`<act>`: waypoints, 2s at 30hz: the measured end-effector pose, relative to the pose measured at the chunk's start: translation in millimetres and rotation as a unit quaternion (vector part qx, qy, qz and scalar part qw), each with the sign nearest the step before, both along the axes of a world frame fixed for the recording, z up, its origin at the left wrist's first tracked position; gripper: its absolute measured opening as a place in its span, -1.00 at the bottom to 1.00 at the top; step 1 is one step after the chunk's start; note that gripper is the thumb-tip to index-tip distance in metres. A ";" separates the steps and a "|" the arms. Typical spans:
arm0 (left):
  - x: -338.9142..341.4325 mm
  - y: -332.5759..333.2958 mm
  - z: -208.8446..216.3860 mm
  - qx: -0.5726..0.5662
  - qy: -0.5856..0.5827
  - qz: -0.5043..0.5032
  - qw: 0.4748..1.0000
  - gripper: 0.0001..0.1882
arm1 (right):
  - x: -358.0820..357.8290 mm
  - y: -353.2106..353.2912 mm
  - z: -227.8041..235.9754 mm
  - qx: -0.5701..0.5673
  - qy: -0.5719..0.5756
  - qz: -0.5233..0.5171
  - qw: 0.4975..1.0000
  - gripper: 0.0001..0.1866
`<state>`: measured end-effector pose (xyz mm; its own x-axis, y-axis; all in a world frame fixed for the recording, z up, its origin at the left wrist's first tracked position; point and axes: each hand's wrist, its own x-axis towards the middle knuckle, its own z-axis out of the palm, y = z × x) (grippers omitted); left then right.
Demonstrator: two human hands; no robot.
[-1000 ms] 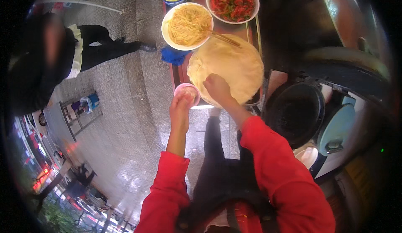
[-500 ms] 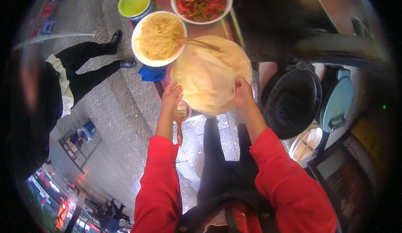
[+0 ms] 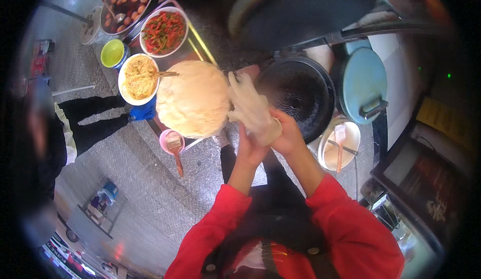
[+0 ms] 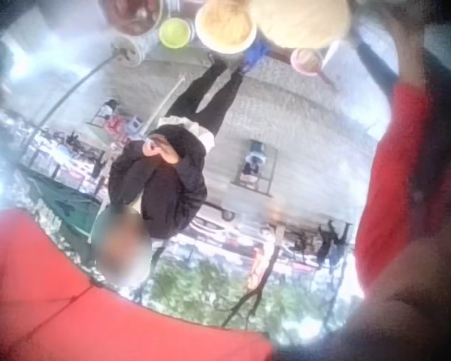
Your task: The person assembles a street food wrap by placing a thin crepe on a griddle, adding shredded noodles and chopped vegetables with chopsticks, then rolling the crepe and placing it into a plastic bag. The person repeats this process for a second wrap.
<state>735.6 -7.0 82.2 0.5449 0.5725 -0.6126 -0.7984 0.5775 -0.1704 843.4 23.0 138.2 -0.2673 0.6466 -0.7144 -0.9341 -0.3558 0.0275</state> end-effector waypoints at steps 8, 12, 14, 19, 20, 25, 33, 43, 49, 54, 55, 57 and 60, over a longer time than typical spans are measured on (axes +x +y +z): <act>39.0 -35.6 92.5 -0.019 0.024 -0.011 0.999 -0.55 | 104.1 -60.5 100.5 0.086 -0.181 0.002 0.980 -0.50; 51.1 -69.9 93.2 -0.024 0.074 -0.094 0.993 -0.62 | 154.6 -94.8 98.9 0.081 -0.324 0.012 0.943 -0.54; 58.9 -77.5 86.1 -0.031 0.065 -0.102 0.992 -0.62 | 172.5 -99.5 96.3 0.061 -0.369 0.027 0.927 -0.60; 78.0 -66.5 62.0 0.013 0.203 -0.153 0.967 -0.63 | 205.3 -88.1 63.4 0.036 -0.436 0.002 0.899 -0.65; 83.7 -57.3 53.0 0.024 0.235 -0.137 0.962 -0.65 | 212.3 -83.9 52.4 0.028 -0.433 -0.007 0.901 -0.65; 105.3 17.4 95.1 0.150 0.367 -0.162 0.904 -0.72 | 232.0 -57.2 31.8 0.030 -0.465 -0.061 0.883 -0.64; 97.5 -25.1 15.9 0.119 0.398 -0.163 0.895 -0.66 | 212.2 -97.2 -23.9 -0.093 -0.468 -0.081 0.875 -0.64; 93.0 -70.3 -41.3 -0.116 0.435 -0.222 0.865 -0.65 | 178.0 -145.1 -101.0 -0.046 -0.845 0.281 0.452 -0.62; 112.2 -47.8 -48.6 0.488 0.613 -0.342 0.519 -0.55 | 218.8 -58.1 -110.4 0.163 -0.896 0.366 0.190 -0.69; 158.7 -66.6 -60.0 0.639 0.575 -0.393 0.327 -0.45 | 275.8 -72.0 -110.3 0.270 -0.837 0.472 -0.063 -0.77; 161.0 -70.2 -62.2 0.638 0.578 -0.395 0.320 -0.44 | 283.4 -68.3 -93.9 0.266 -0.814 0.507 -0.094 -0.77; 161.1 -66.6 -61.1 0.631 0.579 -0.413 0.312 -0.44 | 287.4 -64.5 -82.9 0.245 -0.818 0.509 -0.105 -0.81; 150.3 -58.5 -62.2 0.613 0.590 -0.423 0.313 -0.46 | 255.6 -44.6 -85.4 0.216 -0.813 0.540 0.029 -0.85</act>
